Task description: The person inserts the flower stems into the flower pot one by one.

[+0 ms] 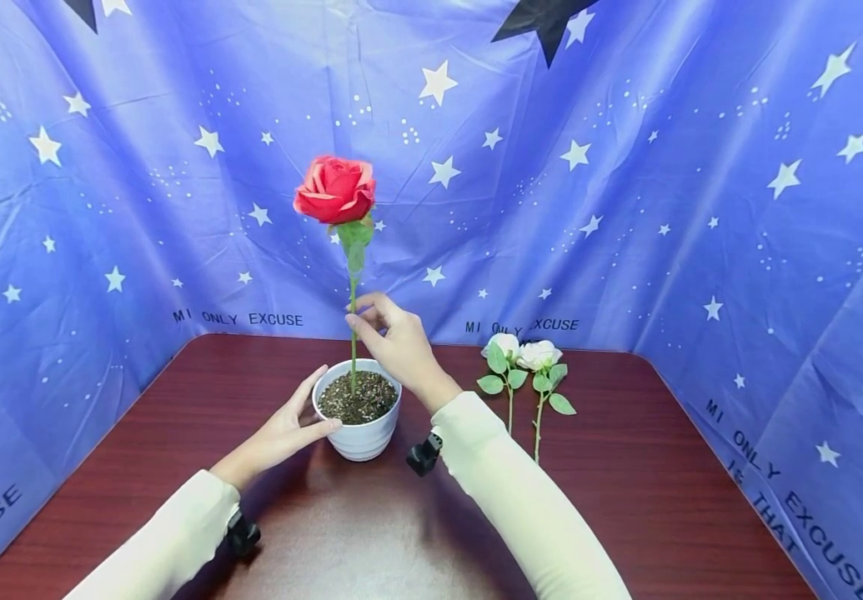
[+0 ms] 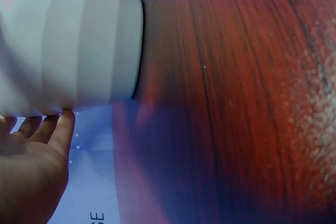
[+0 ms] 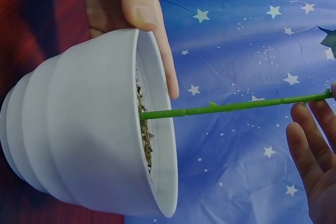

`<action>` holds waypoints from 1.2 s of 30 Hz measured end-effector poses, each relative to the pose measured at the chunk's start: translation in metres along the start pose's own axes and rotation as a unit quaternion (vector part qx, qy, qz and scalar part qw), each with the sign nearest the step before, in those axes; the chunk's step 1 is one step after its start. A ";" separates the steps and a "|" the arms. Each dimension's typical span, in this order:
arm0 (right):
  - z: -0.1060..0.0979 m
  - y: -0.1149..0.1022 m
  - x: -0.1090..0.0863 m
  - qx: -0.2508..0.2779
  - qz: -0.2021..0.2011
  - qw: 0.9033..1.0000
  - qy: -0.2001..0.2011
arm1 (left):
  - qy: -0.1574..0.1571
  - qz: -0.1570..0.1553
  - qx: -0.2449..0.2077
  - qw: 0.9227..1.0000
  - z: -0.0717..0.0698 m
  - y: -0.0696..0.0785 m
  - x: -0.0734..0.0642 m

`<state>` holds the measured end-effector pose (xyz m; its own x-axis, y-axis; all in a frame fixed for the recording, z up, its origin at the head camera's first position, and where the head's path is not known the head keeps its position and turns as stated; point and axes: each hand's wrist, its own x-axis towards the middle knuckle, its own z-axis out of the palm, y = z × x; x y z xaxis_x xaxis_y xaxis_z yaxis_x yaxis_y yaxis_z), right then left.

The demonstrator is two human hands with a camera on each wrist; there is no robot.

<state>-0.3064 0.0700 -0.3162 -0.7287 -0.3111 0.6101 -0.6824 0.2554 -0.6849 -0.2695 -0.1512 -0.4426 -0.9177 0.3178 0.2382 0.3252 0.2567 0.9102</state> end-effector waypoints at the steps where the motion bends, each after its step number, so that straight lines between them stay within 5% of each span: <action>1: 0.001 0.000 0.000 -0.002 -0.001 1.000 0.001 | -0.001 -0.001 0.000 1.000 0.000 0.001 0.000; 36: 0.017 0.012 -0.005 -0.058 -0.013 0.998 -0.028 | -0.003 -0.002 -0.004 1.000 0.001 0.005 -0.001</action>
<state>-0.3101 0.0590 -0.3342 -0.7082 -0.3688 0.6020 -0.7058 0.3488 -0.6166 -0.2666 -0.1494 -0.4389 -0.9177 0.3229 0.2314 0.3186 0.2502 0.9143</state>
